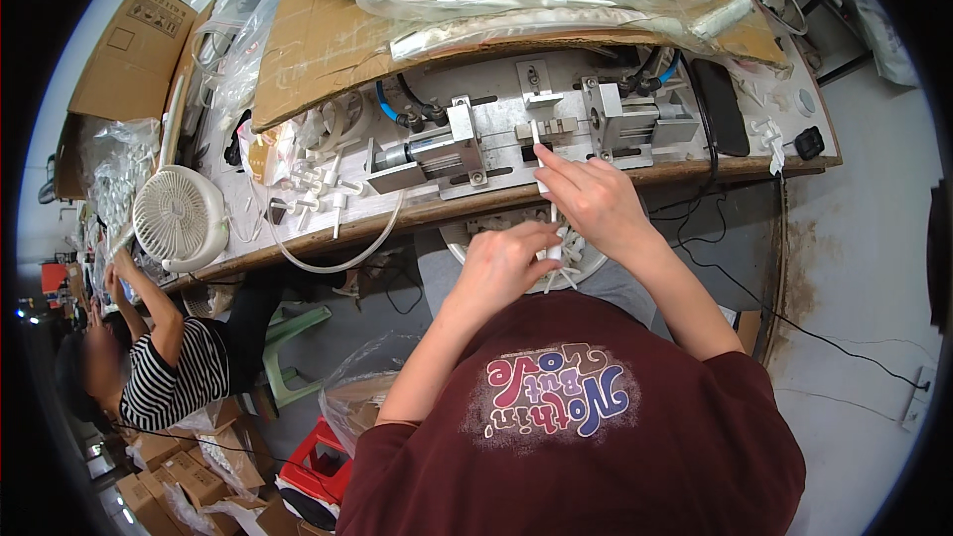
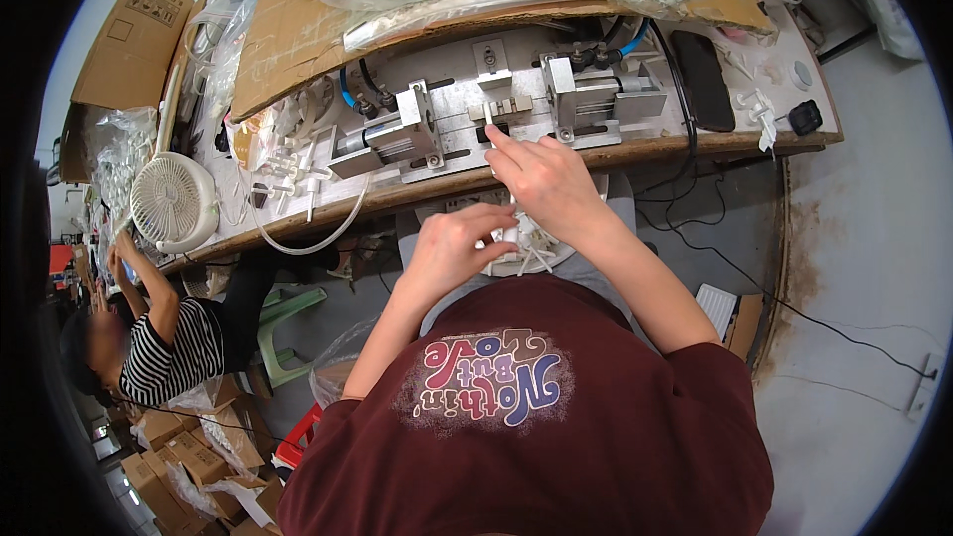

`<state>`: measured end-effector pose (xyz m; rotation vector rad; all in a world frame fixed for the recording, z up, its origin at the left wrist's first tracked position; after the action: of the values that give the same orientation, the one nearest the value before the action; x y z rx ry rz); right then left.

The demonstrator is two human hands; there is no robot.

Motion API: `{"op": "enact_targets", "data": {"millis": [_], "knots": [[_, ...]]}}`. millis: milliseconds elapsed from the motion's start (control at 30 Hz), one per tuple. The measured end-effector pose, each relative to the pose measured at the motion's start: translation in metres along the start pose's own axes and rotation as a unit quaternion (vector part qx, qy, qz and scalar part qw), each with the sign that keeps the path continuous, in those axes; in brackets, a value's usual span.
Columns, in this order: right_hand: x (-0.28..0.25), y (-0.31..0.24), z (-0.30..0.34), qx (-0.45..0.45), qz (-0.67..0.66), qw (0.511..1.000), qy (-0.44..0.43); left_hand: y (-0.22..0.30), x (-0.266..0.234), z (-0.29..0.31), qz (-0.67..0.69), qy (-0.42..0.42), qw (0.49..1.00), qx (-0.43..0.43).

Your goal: Assembling small plastic tube components using a specialized pneumatic press machine.

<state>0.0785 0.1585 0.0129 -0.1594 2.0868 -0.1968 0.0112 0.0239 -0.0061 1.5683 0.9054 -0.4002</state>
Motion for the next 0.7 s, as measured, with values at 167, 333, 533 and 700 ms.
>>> {"op": "enact_targets", "data": {"millis": [167, 333, 533, 700], "knots": [[0.007, 0.004, -0.015, 0.015, 0.037, 0.999, -0.02, -0.004, 0.011, 0.01, 0.018, -0.047, 0.998, -0.03], [0.009, 0.005, -0.016, 0.029, 0.03, 0.998, -0.054, 0.004, 0.006, 0.005, 0.002, -0.028, 0.999, -0.017], [0.008, 0.002, -0.024, 0.031, 0.017, 0.998, -0.057, 0.006, -0.014, -0.005, -0.001, 0.035, 0.999, 0.026], [0.009, 0.006, -0.02, 0.034, 0.006, 0.998, -0.048, 0.007, -0.065, -0.013, 0.004, 0.154, 0.988, 0.013]]}}
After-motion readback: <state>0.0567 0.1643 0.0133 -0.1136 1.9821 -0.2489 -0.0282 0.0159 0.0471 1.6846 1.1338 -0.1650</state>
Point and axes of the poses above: each hand's wrist, its own z-axis away from the middle knuckle, its own x-axis out of the palm, y = z × x, the point moved 4 cm from there along -z, towards the middle knuckle, and after that the axes turned 1 degree about z, right-handed, at the moved point
